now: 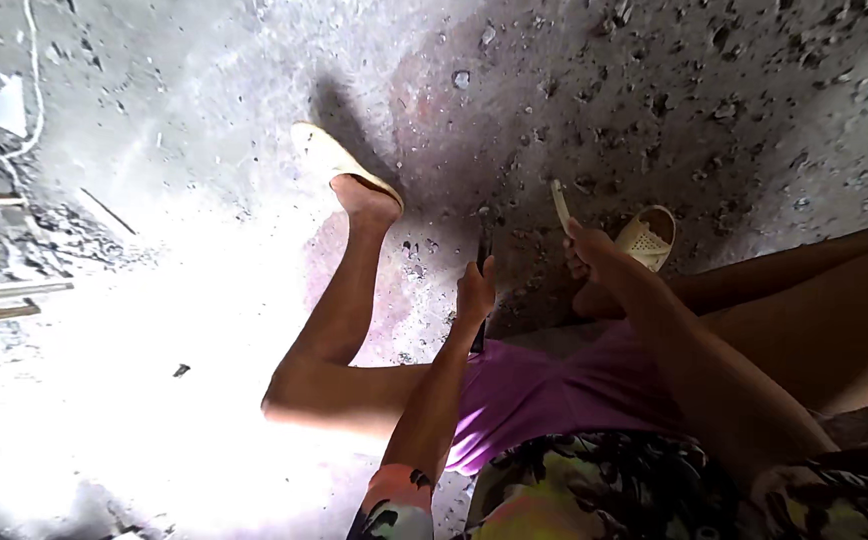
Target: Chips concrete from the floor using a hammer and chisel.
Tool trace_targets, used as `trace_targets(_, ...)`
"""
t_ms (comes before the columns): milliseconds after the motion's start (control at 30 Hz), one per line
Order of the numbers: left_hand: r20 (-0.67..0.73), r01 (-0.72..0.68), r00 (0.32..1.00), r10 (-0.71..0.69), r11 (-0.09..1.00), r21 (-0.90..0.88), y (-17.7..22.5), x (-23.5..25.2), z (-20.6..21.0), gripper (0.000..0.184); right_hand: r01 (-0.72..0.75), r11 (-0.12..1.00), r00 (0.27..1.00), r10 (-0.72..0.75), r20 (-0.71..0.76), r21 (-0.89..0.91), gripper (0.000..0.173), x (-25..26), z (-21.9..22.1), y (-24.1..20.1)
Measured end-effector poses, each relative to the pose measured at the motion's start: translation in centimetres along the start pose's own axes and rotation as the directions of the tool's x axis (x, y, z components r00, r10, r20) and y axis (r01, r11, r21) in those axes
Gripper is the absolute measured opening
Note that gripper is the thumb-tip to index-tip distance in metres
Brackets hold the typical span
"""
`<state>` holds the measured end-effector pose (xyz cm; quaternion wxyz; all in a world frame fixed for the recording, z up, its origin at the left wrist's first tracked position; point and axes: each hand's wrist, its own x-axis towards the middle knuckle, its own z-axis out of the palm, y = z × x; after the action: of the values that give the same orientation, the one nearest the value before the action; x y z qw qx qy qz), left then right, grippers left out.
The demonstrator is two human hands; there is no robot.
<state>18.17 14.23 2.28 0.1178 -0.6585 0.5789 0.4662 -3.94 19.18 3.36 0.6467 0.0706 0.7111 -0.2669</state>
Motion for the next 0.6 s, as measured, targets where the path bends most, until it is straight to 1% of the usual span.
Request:
trace_targets(133,0.006,-0.037,0.999,0.037,0.999,0.009,1.5,0.7,0.3,0.061,-0.087,0.980,0.992,0.070,-0.101,-0.177,0.052,1.2,-1.5,1.8)
trace_targets(200,0.017,-0.041,0.999,0.041,0.999,0.033,0.9,-0.1,0.6,0.060,-0.098,0.968,0.993,0.078,-0.091,-0.232,0.055,1.8,-1.3,3.4)
trace_targets(300,-0.001,-0.093,0.996,0.093,0.995,0.025,1.1,-0.9,0.5,0.058,-0.078,0.938,0.995,0.050,-0.091,-0.337,0.061,2.2,-1.1,3.1)
trace_targets(367,-0.014,-0.158,0.987,0.160,0.985,0.062,1.3,-2.0,0.3,0.061,-0.071,0.923,0.995,0.039,-0.090,-0.378,0.064,1.9,-1.1,3.0)
trace_targets(467,-0.021,-0.239,0.970,0.243,0.964,0.120,4.4,-3.4,-0.8,0.057,-0.062,0.895,0.995,0.022,-0.095,-0.441,0.063,1.7,-0.9,3.1)
trace_targets(600,-0.064,-0.443,0.884,0.463,0.874,0.202,7.3,-5.4,-1.0,0.055,-0.029,0.886,0.997,-0.009,-0.079,-0.463,0.067,1.2,-0.7,3.2)
